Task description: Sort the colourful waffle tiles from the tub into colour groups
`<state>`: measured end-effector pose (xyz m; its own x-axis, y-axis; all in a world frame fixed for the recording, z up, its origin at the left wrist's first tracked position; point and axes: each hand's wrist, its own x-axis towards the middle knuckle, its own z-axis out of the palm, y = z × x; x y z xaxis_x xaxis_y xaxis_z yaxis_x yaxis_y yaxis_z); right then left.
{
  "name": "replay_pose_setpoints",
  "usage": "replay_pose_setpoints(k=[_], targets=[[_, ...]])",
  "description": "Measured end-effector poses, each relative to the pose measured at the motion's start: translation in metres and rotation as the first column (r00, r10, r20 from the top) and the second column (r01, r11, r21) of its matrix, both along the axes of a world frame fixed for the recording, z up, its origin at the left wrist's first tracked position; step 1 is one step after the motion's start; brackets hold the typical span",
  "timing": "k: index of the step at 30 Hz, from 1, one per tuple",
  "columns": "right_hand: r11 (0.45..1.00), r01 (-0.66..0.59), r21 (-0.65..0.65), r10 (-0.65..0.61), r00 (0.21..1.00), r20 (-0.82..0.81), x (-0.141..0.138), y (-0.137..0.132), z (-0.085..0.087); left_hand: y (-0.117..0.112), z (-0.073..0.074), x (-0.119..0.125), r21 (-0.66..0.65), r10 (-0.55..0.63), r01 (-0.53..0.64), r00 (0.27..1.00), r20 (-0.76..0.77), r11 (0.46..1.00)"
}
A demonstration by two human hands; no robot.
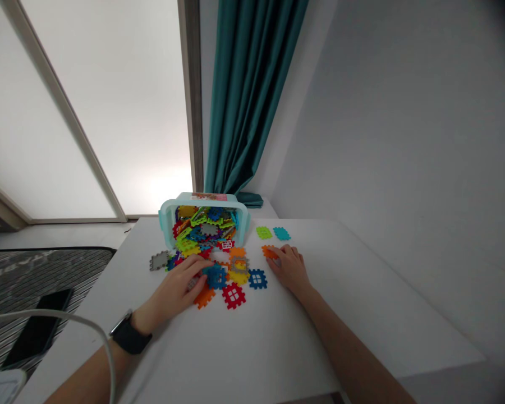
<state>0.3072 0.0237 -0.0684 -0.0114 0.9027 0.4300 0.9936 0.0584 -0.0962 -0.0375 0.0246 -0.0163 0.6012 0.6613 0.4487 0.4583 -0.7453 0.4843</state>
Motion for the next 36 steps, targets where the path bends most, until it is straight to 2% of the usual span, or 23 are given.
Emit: replay_pose_setpoints(k=[5, 10, 13, 16, 20, 23, 26, 31, 36], targets=[[0.999, 0.018, -0.032, -0.019, 0.999, -0.035, 0.001, -0.003, 0.002, 0.000, 0.002, -0.001, 0.011, 0.010, -0.009, 1.000, -0.004, 1.000], [0.998, 0.032, 0.051, -0.024, 0.988, -0.153, 0.000, -0.008, 0.015, 0.009, 0.008, -0.013, 0.109, 0.031, -0.024, 0.997, -0.067, 0.994], [0.985, -0.118, 0.125, 0.142, 0.970, -0.198, -0.015, -0.008, 0.031, 0.018, 0.011, -0.026, 0.161, 0.061, -0.044, 0.993, -0.099, 0.986], [0.932, -0.329, 0.151, 0.355, 0.911, -0.209, -0.042, -0.003, 0.048, 0.025, 0.011, -0.039, 0.192, 0.103, -0.086, 0.991, -0.084, 0.978], [0.868, -0.476, 0.140, 0.496, 0.845, -0.200, -0.085, 0.006, 0.062, 0.028, 0.010, -0.043, 0.187, 0.134, -0.116, 0.987, -0.086, 0.976], [0.827, -0.552, 0.106, 0.561, 0.804, -0.194, -0.108, 0.010, 0.061, 0.026, 0.008, -0.039, 0.162, 0.116, -0.098, 0.988, -0.101, 0.982], [0.800, -0.593, 0.096, 0.599, 0.774, -0.208, -0.119, 0.011, 0.052, 0.025, 0.007, -0.037, 0.150, 0.090, -0.072, 0.989, -0.119, 0.986], [0.797, -0.594, 0.109, 0.601, 0.760, -0.247, -0.120, -0.001, 0.036, 0.027, 0.008, -0.040, 0.129, 0.115, -0.097, 0.983, -0.140, 0.987], [0.773, -0.632, 0.062, 0.626, 0.742, -0.242, -0.119, -0.014, 0.032, 0.027, 0.011, -0.044, 0.122, 0.138, -0.116, 0.972, -0.190, 0.986]])
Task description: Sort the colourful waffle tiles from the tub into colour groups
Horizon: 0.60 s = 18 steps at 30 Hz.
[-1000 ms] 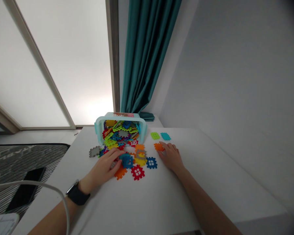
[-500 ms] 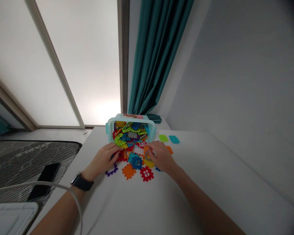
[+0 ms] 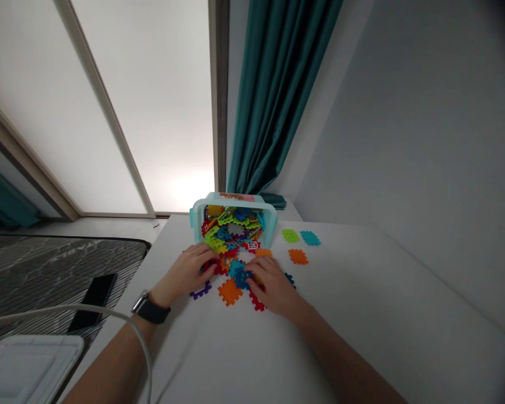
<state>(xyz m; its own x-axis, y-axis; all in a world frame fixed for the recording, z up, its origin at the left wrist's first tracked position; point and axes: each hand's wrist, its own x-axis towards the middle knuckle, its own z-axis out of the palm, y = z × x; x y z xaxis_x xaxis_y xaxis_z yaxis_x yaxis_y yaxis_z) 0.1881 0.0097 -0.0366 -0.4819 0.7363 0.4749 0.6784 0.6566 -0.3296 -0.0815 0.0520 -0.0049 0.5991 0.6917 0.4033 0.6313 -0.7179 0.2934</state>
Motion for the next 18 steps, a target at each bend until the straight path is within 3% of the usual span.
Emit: replay_pose_setpoints(k=[6, 13, 18], targets=[[0.999, 0.004, -0.035, -0.003, 0.999, 0.035, -0.003, 0.000, -0.004, 0.000, 0.004, -0.012, -0.028, 0.009, -0.013, 0.993, -0.120, 1.000], [0.999, 0.004, -0.040, -0.002, 0.999, 0.045, -0.001, 0.002, -0.006, 0.006, -0.010, -0.012, -0.054, 0.008, -0.017, 0.987, -0.163, 0.998], [0.999, -0.003, -0.038, 0.005, 0.999, 0.035, -0.001, 0.002, -0.008, 0.000, 0.001, -0.009, -0.034, 0.037, -0.046, 0.976, -0.217, 0.998]])
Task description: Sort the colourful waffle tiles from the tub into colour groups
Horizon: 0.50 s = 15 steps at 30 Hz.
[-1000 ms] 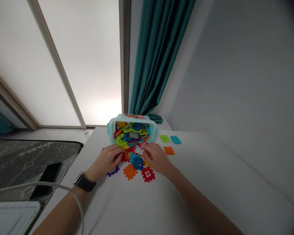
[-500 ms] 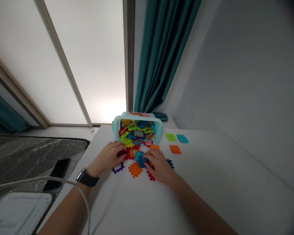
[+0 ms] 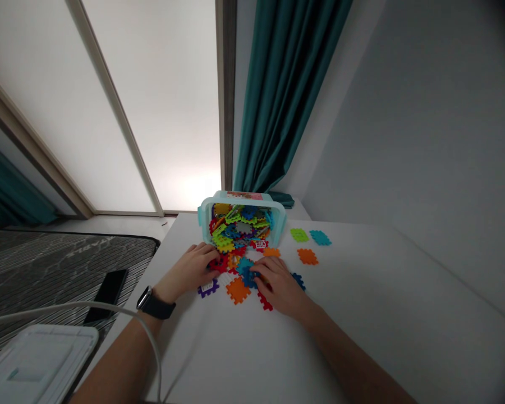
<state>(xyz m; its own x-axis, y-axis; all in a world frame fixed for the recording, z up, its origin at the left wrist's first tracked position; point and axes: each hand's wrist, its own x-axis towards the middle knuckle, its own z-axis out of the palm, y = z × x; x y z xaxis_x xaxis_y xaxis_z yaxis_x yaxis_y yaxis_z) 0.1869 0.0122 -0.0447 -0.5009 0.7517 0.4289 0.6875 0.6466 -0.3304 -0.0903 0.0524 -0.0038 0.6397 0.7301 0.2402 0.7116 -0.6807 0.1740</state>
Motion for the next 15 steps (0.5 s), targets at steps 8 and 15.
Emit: replay_pose_setpoints(k=[8, 15], targets=[[0.999, 0.011, 0.044, -0.007, 0.995, -0.095, 0.000, -0.001, 0.005, -0.009, 0.018, -0.001, 0.011, -0.019, 0.017, 0.993, 0.115, 1.000], [0.998, -0.021, 0.059, 0.034, 0.972, -0.234, -0.008, -0.012, 0.015, -0.020, 0.001, 0.031, 0.152, -0.178, 0.135, 0.927, 0.330, 0.979]])
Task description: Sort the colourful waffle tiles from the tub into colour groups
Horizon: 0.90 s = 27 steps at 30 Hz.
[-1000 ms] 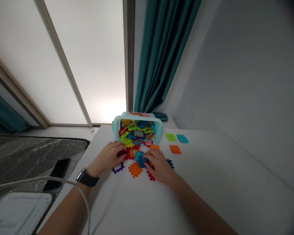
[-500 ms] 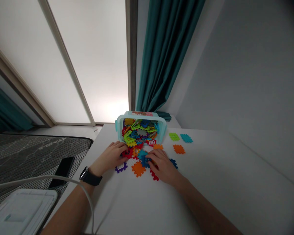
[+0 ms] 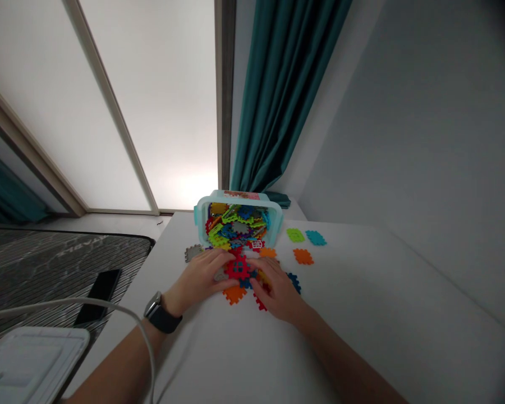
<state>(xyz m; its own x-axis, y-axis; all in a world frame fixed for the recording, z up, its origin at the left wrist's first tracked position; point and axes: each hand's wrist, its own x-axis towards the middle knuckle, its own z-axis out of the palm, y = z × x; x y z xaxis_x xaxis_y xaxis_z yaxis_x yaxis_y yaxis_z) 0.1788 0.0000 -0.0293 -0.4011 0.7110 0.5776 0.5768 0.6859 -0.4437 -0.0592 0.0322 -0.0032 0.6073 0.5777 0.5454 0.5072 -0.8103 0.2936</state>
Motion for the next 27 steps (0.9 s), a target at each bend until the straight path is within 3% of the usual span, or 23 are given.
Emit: replay_pose_setpoints(k=[4, 7, 10, 13, 16, 20, 24, 27], targets=[[0.998, -0.036, 0.059, 0.040, 0.997, -0.061, -0.004, -0.004, 0.003, -0.005, -0.005, 0.009, 0.030, -0.065, 0.062, 0.993, 0.097, 0.998], [0.998, -0.051, 0.039, 0.055, 0.992, -0.110, -0.005, -0.003, 0.002, -0.006, -0.007, 0.010, 0.011, -0.038, 0.037, 0.991, 0.130, 0.999], [0.998, -0.051, -0.025, 0.045, 0.981, -0.187, -0.004, -0.001, 0.002, -0.007, -0.010, 0.015, -0.129, 0.046, -0.022, 0.980, 0.192, 0.991], [0.996, -0.051, -0.075, 0.032, 0.973, -0.230, -0.003, 0.001, 0.001, -0.010, -0.011, 0.025, -0.341, 0.124, -0.024, 0.954, 0.273, 0.940], [0.997, -0.017, -0.069, 0.000, 0.969, -0.246, -0.003, 0.001, 0.001, -0.012, -0.011, 0.034, -0.537, 0.153, 0.059, 0.927, 0.342, 0.841], [0.999, 0.036, -0.019, -0.039, 0.976, -0.214, -0.004, -0.002, 0.002, -0.014, -0.008, 0.038, -0.740, 0.255, 0.254, 0.828, 0.499, 0.622], [0.997, 0.016, 0.075, -0.013, 0.999, -0.038, -0.001, -0.004, 0.002, -0.017, -0.003, 0.038, -0.798, 0.371, 0.436, 0.720, 0.586, 0.416], [0.995, 0.009, 0.101, -0.012, 0.999, 0.030, 0.003, -0.003, 0.002, -0.018, 0.000, 0.037, -0.797, 0.385, 0.494, 0.700, 0.601, 0.347]])
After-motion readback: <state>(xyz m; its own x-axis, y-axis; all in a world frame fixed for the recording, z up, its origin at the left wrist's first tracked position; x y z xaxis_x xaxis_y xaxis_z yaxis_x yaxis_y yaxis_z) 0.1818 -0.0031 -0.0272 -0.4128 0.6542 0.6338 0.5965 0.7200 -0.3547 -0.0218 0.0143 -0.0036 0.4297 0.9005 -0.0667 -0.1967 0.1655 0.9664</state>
